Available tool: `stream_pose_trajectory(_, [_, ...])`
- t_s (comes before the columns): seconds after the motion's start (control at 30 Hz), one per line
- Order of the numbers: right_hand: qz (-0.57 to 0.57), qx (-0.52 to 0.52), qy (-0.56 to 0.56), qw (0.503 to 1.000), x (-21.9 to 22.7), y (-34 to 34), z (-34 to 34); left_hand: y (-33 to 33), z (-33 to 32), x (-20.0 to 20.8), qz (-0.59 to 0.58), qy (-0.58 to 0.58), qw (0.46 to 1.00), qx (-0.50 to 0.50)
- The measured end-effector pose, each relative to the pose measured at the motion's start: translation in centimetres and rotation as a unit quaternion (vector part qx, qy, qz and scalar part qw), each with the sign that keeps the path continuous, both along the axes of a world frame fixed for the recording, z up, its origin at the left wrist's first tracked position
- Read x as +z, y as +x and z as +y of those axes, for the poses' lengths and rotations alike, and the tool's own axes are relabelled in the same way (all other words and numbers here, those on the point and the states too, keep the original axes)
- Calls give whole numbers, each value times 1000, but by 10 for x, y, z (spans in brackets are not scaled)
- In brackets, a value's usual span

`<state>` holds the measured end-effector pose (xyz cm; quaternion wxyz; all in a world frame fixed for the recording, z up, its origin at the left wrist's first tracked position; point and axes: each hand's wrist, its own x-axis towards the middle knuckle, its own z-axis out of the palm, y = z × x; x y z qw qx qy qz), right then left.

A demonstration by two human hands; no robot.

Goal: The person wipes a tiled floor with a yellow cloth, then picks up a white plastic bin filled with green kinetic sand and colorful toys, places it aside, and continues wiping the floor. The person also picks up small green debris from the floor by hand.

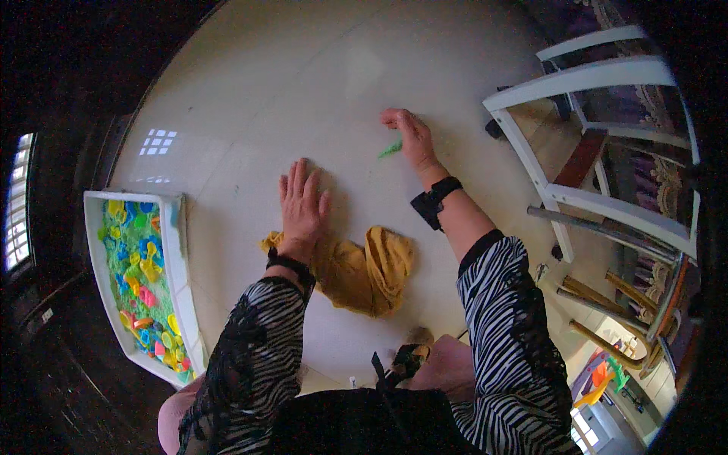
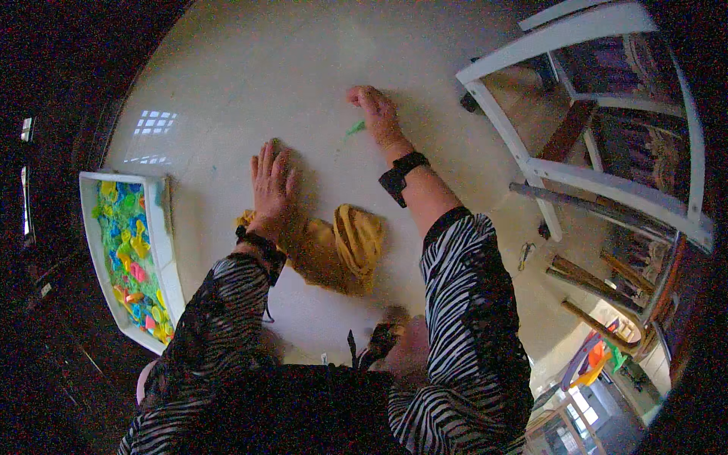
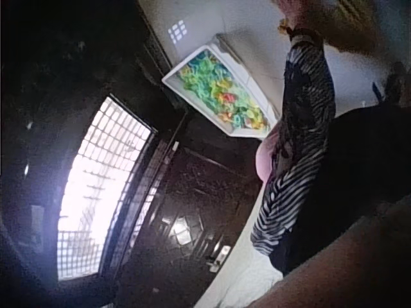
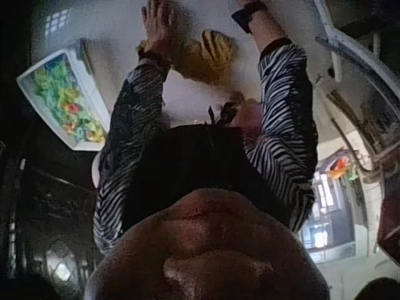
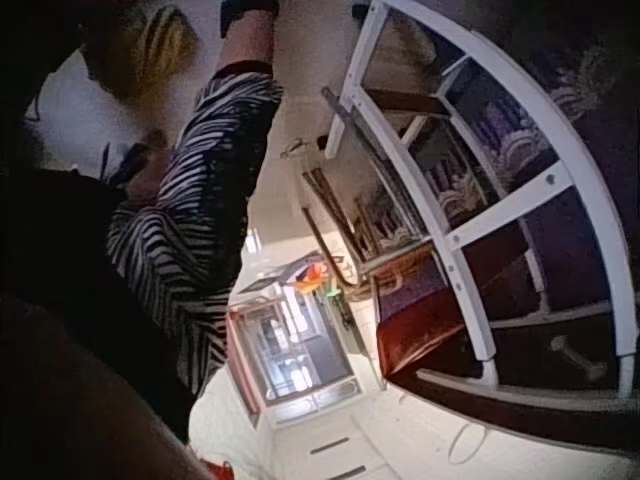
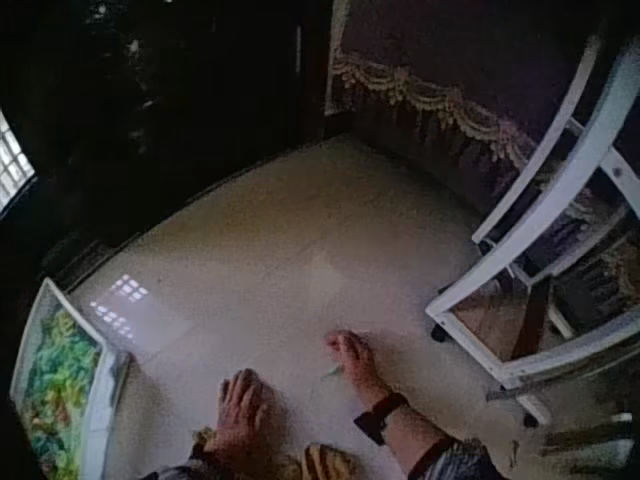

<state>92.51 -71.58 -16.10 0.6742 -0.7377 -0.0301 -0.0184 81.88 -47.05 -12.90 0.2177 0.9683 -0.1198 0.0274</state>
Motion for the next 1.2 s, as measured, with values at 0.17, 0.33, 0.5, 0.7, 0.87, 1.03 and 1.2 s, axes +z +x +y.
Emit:
stream_pose_trajectory(0.17, [94,-56,160,981,9,-18,22,1,1,-4,-29,-8,1000,-2])
stream_pose_trajectory(0.33, [38,-174,218,960,11,19,-22,-1,2,-10,-50,-3,999,3])
stream_pose_trajectory(0.5, [50,-289,290,911,0,69,-56,3,4,-11,-32,-5,999,8])
stream_pose_trajectory(0.7, [63,-100,210,970,-4,104,-32,3,3,4,2,-20,1000,1])
stream_pose_trajectory(0.87, [97,60,61,992,10,65,-3,1,2,6,-14,-37,999,9])
stream_pose_trajectory(1.03, [170,81,0,982,26,6,11,0,5,1,-44,-34,998,6])
stream_pose_trajectory(1.2, [72,-142,125,979,20,-30,-4,-1,6,0,-25,-44,999,8])
